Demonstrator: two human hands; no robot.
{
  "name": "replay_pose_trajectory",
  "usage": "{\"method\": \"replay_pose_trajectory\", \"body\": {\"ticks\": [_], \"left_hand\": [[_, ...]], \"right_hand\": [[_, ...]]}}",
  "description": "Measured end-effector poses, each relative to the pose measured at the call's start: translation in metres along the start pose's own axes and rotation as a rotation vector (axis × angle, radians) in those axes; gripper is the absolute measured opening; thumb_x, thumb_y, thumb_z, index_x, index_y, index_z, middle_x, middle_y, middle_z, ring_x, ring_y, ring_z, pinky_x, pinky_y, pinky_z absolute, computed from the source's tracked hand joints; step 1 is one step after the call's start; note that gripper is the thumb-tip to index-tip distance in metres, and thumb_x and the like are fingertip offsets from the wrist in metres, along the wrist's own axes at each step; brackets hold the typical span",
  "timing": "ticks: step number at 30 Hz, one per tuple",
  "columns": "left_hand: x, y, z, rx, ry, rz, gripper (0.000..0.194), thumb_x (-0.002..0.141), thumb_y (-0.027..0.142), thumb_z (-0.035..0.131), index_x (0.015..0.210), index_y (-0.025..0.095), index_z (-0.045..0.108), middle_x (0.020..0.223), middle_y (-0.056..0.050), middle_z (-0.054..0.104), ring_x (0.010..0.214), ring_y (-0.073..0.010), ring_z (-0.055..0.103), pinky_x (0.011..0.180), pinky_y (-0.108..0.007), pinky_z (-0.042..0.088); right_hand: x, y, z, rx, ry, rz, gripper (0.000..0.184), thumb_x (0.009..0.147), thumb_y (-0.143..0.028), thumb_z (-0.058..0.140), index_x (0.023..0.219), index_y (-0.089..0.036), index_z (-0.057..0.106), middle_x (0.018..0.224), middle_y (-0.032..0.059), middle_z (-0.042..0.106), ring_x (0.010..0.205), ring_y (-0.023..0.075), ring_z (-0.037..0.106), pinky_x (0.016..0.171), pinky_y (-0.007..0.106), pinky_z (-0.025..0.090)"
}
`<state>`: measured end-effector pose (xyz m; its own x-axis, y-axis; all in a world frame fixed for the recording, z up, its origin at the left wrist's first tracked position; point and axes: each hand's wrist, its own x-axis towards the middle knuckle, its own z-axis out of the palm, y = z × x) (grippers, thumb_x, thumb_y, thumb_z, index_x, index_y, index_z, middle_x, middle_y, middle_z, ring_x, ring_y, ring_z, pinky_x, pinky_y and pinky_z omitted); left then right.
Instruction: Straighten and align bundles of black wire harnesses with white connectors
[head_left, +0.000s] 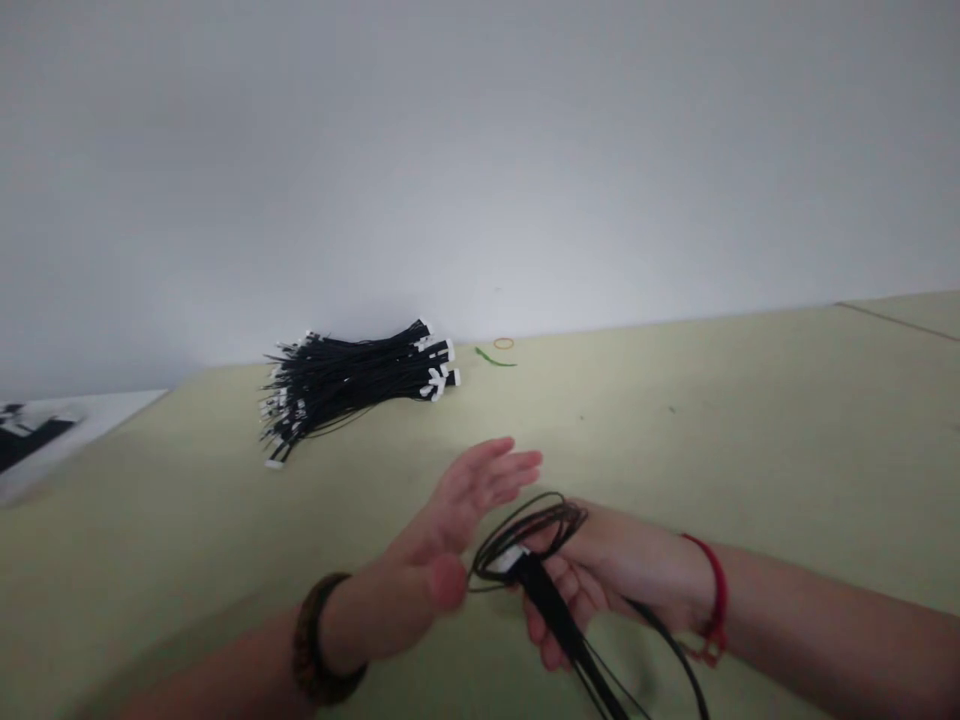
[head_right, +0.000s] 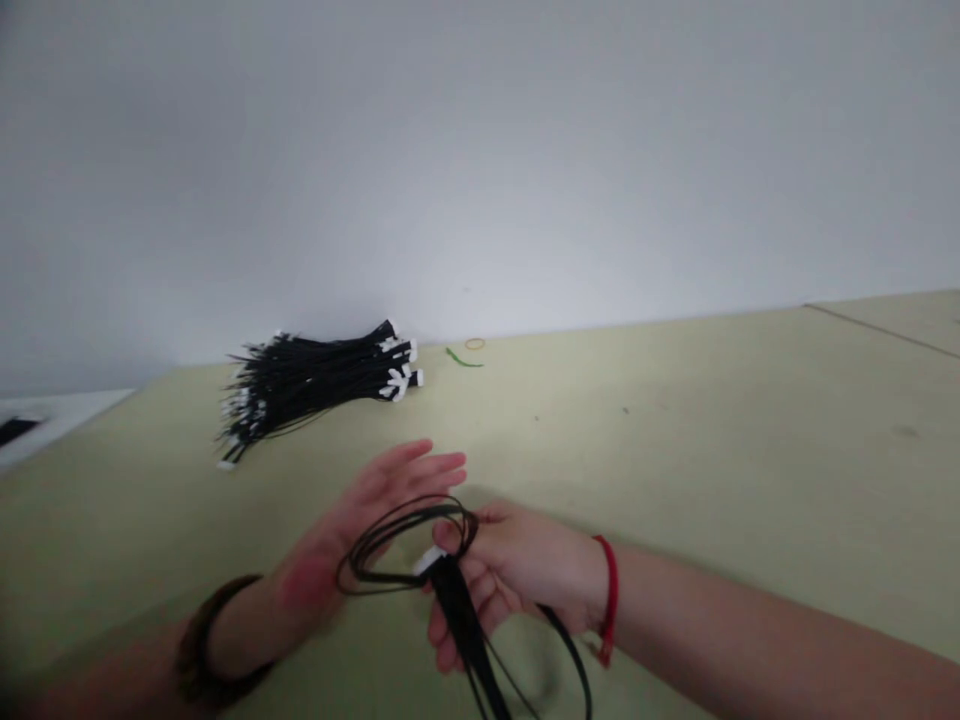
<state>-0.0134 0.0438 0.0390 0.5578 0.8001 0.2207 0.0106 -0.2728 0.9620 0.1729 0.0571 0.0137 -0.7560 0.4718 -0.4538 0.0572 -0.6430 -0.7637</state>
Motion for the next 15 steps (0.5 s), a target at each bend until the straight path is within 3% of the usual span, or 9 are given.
{"method": "replay_pose_trajectory", "body": {"ticks": [2,4,6,8,9,10,12,14,15], "left_hand": [[0.0,0.02,0.009,-0.158,-0.125,0.0,0.092,0.058,0.059,0.07,0.134,0.031,0.027,0.128,-0.012,0.047,0.107,-0.0273,0.052,0.091,-0.041,0.042],[-0.001,0.034,0.022,-0.325,-0.14,-0.054,0.064,0.066,0.042,0.073,0.122,0.029,0.044,0.104,-0.007,0.058,0.084,-0.0183,0.058,0.08,-0.035,0.046],[0.002,0.037,0.036,-0.428,0.005,-0.101,0.033,0.071,0.047,0.065,0.087,0.019,0.06,0.07,-0.001,0.055,0.062,-0.0117,0.053,0.062,-0.026,0.046],[0.009,0.033,0.043,-0.49,0.228,-0.119,0.046,0.079,0.056,0.05,0.055,0.017,0.047,0.048,0.005,0.038,0.042,-0.0068,0.037,0.043,-0.02,0.035],[0.013,0.03,0.043,-0.474,0.311,-0.132,0.051,0.083,0.057,0.041,0.049,0.018,0.038,0.043,0.007,0.03,0.037,-0.0056,0.029,0.037,-0.019,0.028],[0.017,0.028,0.04,-0.426,0.365,-0.142,0.052,0.086,0.055,0.034,0.049,0.019,0.033,0.041,0.009,0.025,0.034,-0.0054,0.023,0.035,-0.019,0.024],[0.023,0.031,0.028,-0.217,0.392,-0.127,0.045,0.089,0.049,0.033,0.055,0.019,0.04,0.045,0.007,0.034,0.038,-0.0075,0.033,0.039,-0.02,0.032],[0.02,0.042,0.015,0.01,0.436,0.019,0.021,0.086,0.038,0.049,0.082,0.019,0.055,0.073,-0.001,0.055,0.068,-0.0131,0.055,0.064,-0.026,0.046],[0.016,0.049,0.01,0.23,0.472,0.192,0.021,0.083,0.03,0.055,0.101,0.02,0.053,0.095,-0.005,0.057,0.09,-0.0163,0.055,0.081,-0.03,0.045]], "right_hand": [[0.0,-0.001,0.003,-0.03,0.011,-0.013,0.029,0.074,-0.04,0.056,0.081,-0.011,0.056,0.063,0.0064,0.064,0.055,0.0148,0.063,0.054,0.025,0.051],[0.0,0.0,0.006,-0.068,0.025,-0.037,0.026,0.075,-0.037,0.057,0.079,-0.011,0.057,0.063,0.0061,0.064,0.055,0.0146,0.063,0.053,0.024,0.05],[0.002,0.001,0.011,-0.11,0.04,-0.048,0.026,0.077,-0.036,0.055,0.075,-0.01,0.058,0.063,0.0078,0.064,0.054,0.0145,0.063,0.05,0.022,0.049],[0.003,0.003,0.015,-0.142,0.048,-0.035,0.028,0.079,-0.036,0.053,0.073,-0.009,0.057,0.062,0.0096,0.064,0.052,0.0146,0.062,0.047,0.021,0.048],[0.004,0.004,0.016,-0.147,0.05,-0.024,0.029,0.081,-0.035,0.051,0.073,-0.008,0.057,0.062,0.0098,0.064,0.051,0.0146,0.062,0.047,0.021,0.047],[0.004,0.004,0.016,-0.142,0.051,-0.011,0.03,0.083,-0.036,0.049,0.073,-0.008,0.057,0.062,0.0094,0.064,0.051,0.0144,0.062,0.048,0.022,0.048],[0.003,0.003,0.014,-0.111,0.055,0.005,0.035,0.088,-0.039,0.041,0.075,-0.009,0.057,0.063,0.0072,0.063,0.053,0.0132,0.062,0.052,0.024,0.049],[0.002,0.002,0.008,-0.078,0.056,0.011,0.042,0.092,-0.045,0.035,0.079,-0.011,0.057,0.067,0.0046,0.063,0.058,0.0116,0.062,0.059,0.026,0.05],[0.001,0.001,0.006,-0.072,0.053,0.009,0.044,0.092,-0.048,0.034,0.081,-0.011,0.057,0.07,0.0034,0.062,0.06,0.0111,0.061,0.061,0.027,0.05]]}}
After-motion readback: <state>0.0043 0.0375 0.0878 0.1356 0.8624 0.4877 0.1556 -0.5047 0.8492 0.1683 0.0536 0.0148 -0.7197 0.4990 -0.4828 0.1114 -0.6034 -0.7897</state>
